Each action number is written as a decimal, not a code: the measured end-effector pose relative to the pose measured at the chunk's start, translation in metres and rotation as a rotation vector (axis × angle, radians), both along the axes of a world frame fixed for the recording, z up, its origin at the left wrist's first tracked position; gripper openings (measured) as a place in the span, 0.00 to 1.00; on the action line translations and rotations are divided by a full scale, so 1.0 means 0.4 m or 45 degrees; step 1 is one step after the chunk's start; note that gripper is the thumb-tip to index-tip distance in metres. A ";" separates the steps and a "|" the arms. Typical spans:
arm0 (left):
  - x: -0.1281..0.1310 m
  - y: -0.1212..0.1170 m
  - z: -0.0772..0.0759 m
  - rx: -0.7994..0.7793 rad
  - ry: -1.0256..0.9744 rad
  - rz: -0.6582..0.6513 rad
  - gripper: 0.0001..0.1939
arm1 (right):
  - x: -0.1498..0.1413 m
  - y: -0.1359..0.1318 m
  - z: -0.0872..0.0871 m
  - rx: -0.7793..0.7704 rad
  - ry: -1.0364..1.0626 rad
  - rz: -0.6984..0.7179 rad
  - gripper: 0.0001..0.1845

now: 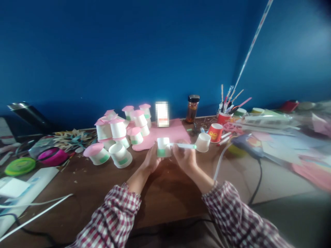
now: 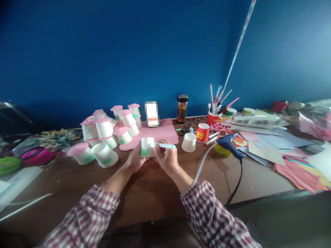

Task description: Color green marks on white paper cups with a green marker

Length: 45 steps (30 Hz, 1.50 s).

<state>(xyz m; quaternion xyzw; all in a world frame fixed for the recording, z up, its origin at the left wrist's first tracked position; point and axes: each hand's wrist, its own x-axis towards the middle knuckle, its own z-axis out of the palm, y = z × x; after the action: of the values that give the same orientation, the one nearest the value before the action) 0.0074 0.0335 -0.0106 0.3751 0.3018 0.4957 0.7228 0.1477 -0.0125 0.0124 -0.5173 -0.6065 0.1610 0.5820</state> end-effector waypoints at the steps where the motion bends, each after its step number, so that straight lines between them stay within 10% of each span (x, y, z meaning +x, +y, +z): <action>1: 0.000 0.001 -0.001 -0.001 0.005 0.007 0.26 | 0.000 0.000 -0.001 -0.003 -0.002 0.001 0.10; 45: 0.005 -0.003 -0.004 -0.003 0.001 0.079 0.25 | -0.011 -0.001 -0.007 0.041 -0.047 0.005 0.09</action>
<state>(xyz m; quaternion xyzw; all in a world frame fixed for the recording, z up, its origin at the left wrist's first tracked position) 0.0095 0.0325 -0.0123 0.3647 0.3143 0.5175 0.7074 0.1433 -0.0131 0.0094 -0.5096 -0.6206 0.1428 0.5786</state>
